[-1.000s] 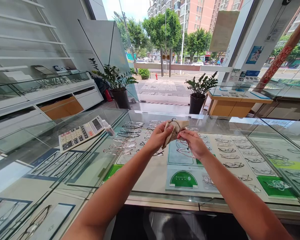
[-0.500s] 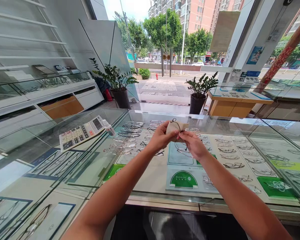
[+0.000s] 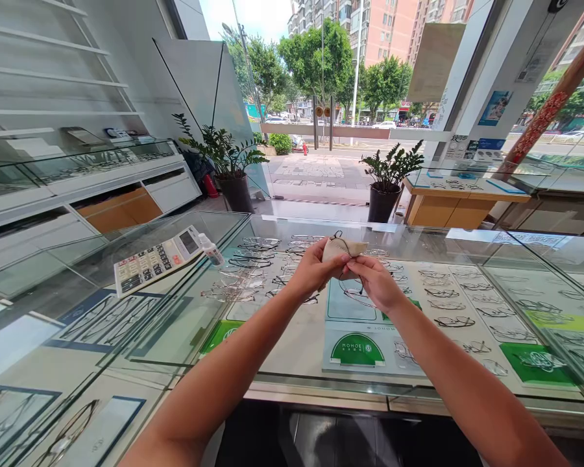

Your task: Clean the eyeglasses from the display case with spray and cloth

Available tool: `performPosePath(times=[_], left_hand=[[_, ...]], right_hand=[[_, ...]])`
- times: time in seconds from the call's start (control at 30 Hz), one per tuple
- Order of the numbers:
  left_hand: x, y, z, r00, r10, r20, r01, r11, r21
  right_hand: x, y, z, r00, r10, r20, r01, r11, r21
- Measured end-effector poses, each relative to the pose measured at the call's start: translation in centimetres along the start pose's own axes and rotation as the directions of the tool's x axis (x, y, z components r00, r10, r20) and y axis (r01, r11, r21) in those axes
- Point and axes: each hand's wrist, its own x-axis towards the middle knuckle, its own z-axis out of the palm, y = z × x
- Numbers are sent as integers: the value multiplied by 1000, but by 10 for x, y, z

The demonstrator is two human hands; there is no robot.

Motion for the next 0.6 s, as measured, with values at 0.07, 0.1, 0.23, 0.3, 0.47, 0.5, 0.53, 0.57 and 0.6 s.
performPosePath(times=[0.07, 0.1, 0.23, 0.3, 0.47, 0.5, 0.53, 0.57, 0.6], left_hand=[[2, -4, -3, 1000, -6, 15, 6, 1000, -9], [3, -6, -5, 1000, -7, 22, 7, 1000, -12], [6, -14, -9, 1000, 21, 12, -21, 1000, 7], [6, -16, -9, 999, 47, -12, -47, 998, 30], [2, -18, -4, 993, 81, -81, -76, 995, 71], [1, -17, -3, 993, 80, -82, -74, 994, 76], [1, -17, -3, 994, 78, -80, -71, 994, 82], [1, -17, -3, 994, 74, -79, -67, 994, 90], [1, -17, -4, 995, 70, -77, -62, 993, 101]], right_hand=[[0, 0, -1, 1000, -9, 10, 9, 1000, 2], [0, 0, -1, 1000, -12, 17, 12, 1000, 1], [0, 0, 1, 999, 3, 36, -3, 1000, -24], [0, 1, 3, 999, 20, 37, -19, 999, -32], [-2, 1, 8, 999, 31, 42, -29, 999, -42], [-2, 1, 9, 999, 27, 43, -25, 999, -46], [-3, 2, 10, 999, 23, 47, -21, 999, -48], [-3, 2, 10, 999, 21, 51, -18, 999, -50], [-3, 2, 10, 998, 20, 54, -17, 999, -51]])
